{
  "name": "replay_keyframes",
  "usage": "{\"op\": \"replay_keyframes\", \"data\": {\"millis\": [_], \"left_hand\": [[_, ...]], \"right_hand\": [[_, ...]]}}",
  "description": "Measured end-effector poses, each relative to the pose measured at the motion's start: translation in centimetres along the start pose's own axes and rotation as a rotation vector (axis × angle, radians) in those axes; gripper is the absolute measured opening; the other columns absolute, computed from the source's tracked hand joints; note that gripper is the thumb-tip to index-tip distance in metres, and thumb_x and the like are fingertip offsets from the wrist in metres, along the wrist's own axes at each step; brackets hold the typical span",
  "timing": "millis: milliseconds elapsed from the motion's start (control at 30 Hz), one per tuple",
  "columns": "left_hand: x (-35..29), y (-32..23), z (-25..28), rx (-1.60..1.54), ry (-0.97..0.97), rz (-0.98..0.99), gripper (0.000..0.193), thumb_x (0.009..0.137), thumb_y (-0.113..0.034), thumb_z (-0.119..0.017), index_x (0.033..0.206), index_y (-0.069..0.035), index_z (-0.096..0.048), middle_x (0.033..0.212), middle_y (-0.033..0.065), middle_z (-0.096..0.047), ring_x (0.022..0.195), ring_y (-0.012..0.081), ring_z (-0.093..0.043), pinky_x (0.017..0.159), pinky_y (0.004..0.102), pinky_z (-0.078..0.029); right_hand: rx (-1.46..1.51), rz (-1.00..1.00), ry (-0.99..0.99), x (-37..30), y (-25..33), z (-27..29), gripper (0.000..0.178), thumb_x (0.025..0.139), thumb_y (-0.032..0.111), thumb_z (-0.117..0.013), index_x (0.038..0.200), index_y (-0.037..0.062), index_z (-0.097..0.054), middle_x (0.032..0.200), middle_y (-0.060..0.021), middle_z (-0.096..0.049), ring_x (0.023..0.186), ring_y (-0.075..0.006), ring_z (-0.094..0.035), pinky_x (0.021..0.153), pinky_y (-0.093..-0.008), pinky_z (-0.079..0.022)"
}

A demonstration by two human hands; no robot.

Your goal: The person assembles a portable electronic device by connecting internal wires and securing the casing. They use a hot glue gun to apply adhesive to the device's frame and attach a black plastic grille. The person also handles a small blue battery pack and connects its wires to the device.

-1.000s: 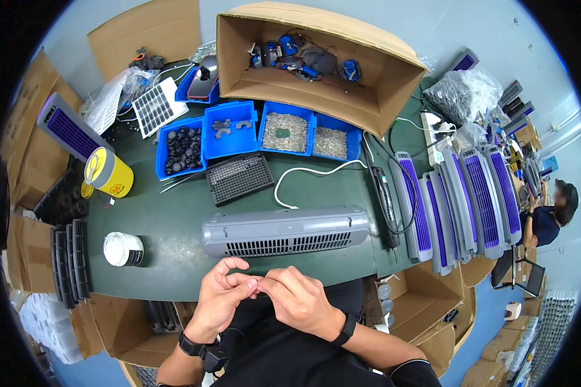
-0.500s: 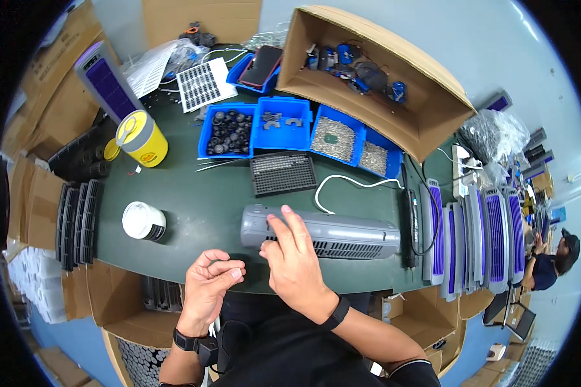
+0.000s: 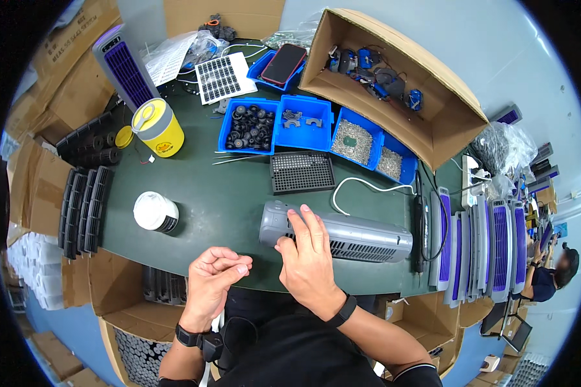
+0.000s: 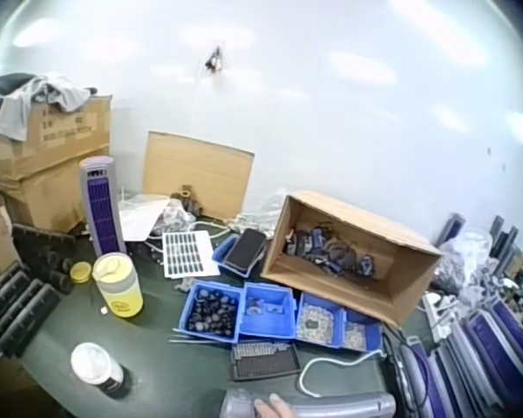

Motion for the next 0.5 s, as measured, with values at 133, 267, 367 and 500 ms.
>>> {"op": "replay_keyframes", "data": {"millis": [133,267,367,500], "left_hand": [[0.6,-1.6,-0.7,0.179,0.01,-0.098,0.02,0.09,0.014,-0.074,0.103,-0.001,-0.069,0.106,0.0164,-0.078,0.101,0.0195,-0.076,0.091,0.0322,-0.061],[2.0,-5.2,-2.8,0.428,0.052,-0.248,0.016,0.092,0.011,-0.075,0.106,0.003,-0.071,0.107,0.0132,-0.078,0.098,0.015,-0.072,0.089,0.0291,-0.059],[4.8,-7.7,-4.7,0.728,0.184,-0.321,0.018,0.092,0.007,-0.075,0.109,0.002,-0.074,0.107,0.0086,-0.078,0.097,0.0119,-0.071,0.089,0.0283,-0.057],[9.9,-9.3,-6.9,0.919,0.392,-0.243,0.028,0.089,0.007,-0.078,0.116,0.001,-0.074,0.104,0.0072,-0.077,0.096,0.0124,-0.071,0.088,0.0281,-0.057]], "right_hand": [[-0.002,0.011,-0.06,-0.4,-0.7,-0.4,0.016,0.085,0.006,-0.077,0.095,-0.0005,-0.067,0.138,-0.0243,-0.06,0.14,-0.0456,-0.05,0.112,-0.0573,-0.045],[0.158,0.032,-0.123,-1.3,-0.4,2.2,0.022,0.081,0.004,-0.083,0.097,0.0006,-0.068,0.128,-0.0208,-0.066,0.127,-0.0424,-0.061,0.102,-0.0488,-0.054],[0.298,0.055,-0.144,-4.1,-1.7,4.2,0.025,0.078,0.0,-0.086,0.095,0.003,-0.069,0.108,-0.0131,-0.074,0.099,-0.0331,-0.074,0.081,-0.0393,-0.062],[0.261,-0.174,-0.146,-9.1,-6.1,5.6,0.018,0.079,-0.002,-0.084,0.089,0.003,-0.069,0.091,-0.0111,-0.077,0.075,-0.0273,-0.075,0.064,-0.0355,-0.059]]}}
Point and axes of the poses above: each hand's wrist, its own x-axis towards the middle knuckle, its own z-axis out of the back of the hand, y = z × x, the point moved 1 cm from there along x, towards the middle knuckle
